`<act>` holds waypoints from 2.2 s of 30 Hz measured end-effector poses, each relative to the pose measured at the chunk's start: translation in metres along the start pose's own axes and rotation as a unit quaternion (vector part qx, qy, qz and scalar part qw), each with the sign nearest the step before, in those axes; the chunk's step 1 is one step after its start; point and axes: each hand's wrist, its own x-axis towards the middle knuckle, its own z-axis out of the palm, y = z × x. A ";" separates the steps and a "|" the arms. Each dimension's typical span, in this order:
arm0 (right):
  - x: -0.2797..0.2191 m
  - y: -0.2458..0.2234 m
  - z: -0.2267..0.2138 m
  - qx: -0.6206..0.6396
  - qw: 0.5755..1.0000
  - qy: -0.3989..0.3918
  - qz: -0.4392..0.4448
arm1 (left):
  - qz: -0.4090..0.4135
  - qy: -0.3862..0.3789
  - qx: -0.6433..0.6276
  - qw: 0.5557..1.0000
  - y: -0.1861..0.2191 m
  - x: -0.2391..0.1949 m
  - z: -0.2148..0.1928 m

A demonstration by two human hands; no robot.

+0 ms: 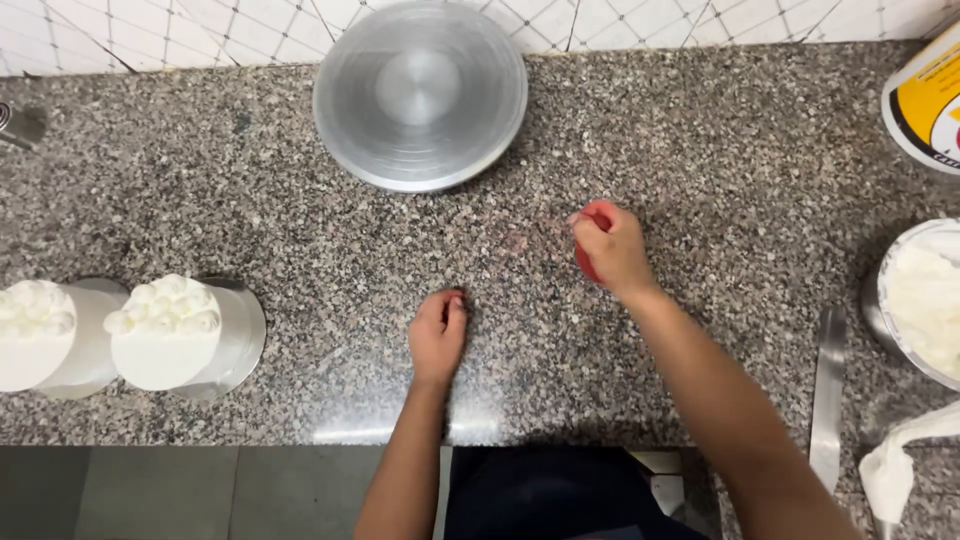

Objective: Shaping and kneading a piece of red fondant by hand on a granite countertop for cake decoration.

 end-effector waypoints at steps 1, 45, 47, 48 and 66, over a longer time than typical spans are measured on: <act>-0.005 -0.023 -0.006 0.173 0.984 -0.007 0.045 | -0.010 0.002 -0.007 1.000 -0.002 -0.003 0.000; -0.085 -0.017 0.080 0.242 0.948 -0.190 0.087 | -0.053 -0.098 -0.294 0.949 0.021 0.001 0.052; -0.112 -0.032 0.083 0.161 0.977 -0.139 0.011 | -0.068 -0.077 -0.374 0.922 0.021 -0.023 0.042; -0.120 -0.045 0.081 0.069 0.988 -0.074 -0.115 | -0.046 -0.074 -0.382 0.920 0.021 -0.034 0.038; -0.018 -0.082 0.078 -0.149 0.971 -0.188 0.010 | -0.136 0.043 -0.402 0.904 0.000 -0.073 0.003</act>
